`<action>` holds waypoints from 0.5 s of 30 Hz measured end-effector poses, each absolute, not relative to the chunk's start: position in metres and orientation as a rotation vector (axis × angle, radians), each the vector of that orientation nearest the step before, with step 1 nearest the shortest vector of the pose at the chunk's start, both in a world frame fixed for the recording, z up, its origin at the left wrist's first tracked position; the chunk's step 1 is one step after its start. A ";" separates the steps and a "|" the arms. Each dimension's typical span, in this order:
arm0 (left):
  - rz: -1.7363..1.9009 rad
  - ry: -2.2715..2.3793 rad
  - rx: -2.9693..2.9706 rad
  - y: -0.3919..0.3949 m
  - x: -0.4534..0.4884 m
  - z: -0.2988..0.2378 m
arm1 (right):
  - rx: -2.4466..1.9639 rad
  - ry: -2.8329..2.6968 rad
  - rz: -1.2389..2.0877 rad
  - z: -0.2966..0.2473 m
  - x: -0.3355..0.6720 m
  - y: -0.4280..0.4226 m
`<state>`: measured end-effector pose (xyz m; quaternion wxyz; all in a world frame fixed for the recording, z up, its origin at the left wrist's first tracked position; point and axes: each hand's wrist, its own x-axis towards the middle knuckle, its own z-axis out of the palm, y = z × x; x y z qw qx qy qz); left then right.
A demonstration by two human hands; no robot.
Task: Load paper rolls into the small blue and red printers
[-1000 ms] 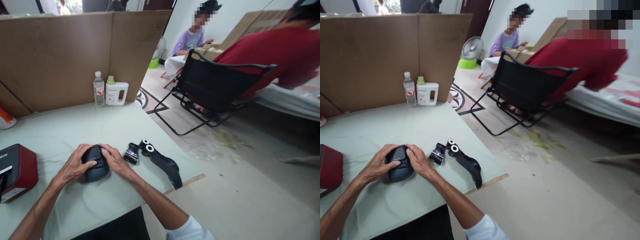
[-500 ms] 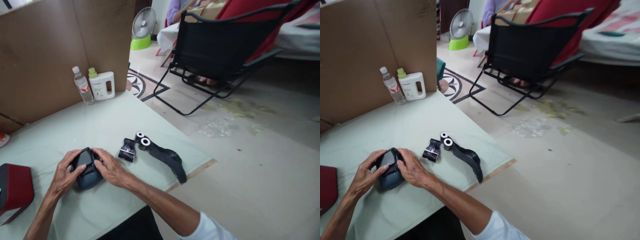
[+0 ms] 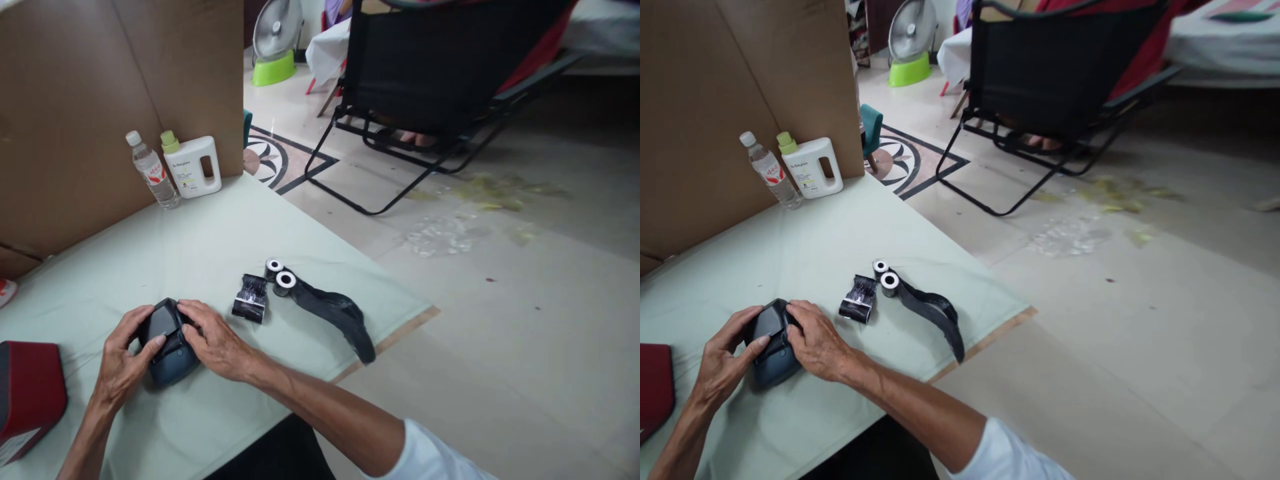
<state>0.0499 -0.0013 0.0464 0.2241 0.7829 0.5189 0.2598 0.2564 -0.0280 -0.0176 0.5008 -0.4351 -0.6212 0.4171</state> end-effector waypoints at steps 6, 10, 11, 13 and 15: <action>0.779 1.427 2.133 -0.005 0.048 0.041 | -1.047 -1.480 1.031 -0.018 0.255 -0.029; 0.795 1.443 2.129 -0.007 0.047 0.039 | -1.049 -1.462 1.038 -0.018 0.255 -0.029; 0.795 1.440 2.133 -0.006 0.047 0.039 | -1.050 -1.465 1.043 -0.018 0.255 -0.029; 0.790 1.426 2.139 -0.006 0.046 0.038 | -1.049 -1.470 1.047 -0.018 0.255 -0.029; 0.783 1.404 2.143 -0.005 0.045 0.037 | -1.043 -1.468 1.037 -0.017 0.255 -0.028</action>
